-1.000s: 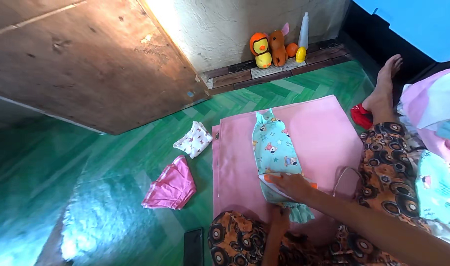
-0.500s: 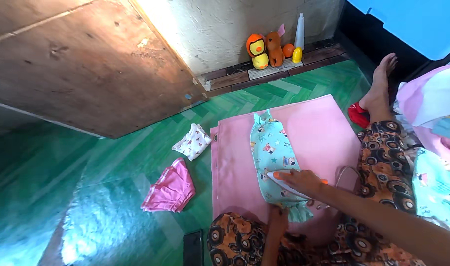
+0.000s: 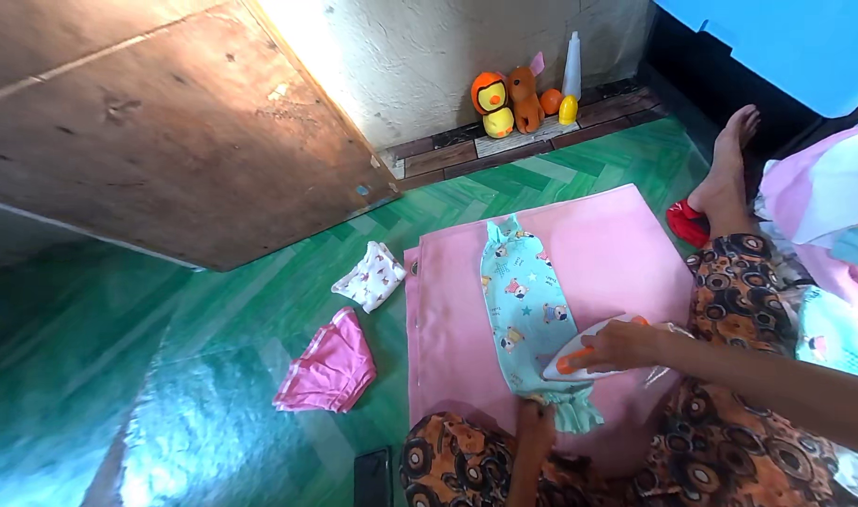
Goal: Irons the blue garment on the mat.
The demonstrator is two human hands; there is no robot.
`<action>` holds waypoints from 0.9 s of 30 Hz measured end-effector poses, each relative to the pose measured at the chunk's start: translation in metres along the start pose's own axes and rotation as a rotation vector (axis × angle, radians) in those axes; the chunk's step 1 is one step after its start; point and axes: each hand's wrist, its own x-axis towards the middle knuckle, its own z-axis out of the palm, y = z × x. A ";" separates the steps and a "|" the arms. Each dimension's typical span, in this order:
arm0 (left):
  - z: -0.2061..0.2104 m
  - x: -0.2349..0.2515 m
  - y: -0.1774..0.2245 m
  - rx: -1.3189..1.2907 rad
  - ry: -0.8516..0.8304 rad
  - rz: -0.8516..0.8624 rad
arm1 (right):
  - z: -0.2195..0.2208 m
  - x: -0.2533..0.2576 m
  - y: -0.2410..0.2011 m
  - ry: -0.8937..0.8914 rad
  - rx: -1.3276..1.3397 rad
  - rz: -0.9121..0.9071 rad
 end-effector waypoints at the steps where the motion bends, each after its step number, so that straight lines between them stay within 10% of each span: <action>1: 0.001 0.000 0.000 -0.011 -0.002 -0.007 | 0.003 -0.002 0.004 0.018 -0.021 -0.044; 27: 0.003 -0.001 0.000 -0.035 0.003 0.012 | 0.010 0.039 -0.040 0.108 0.040 -0.011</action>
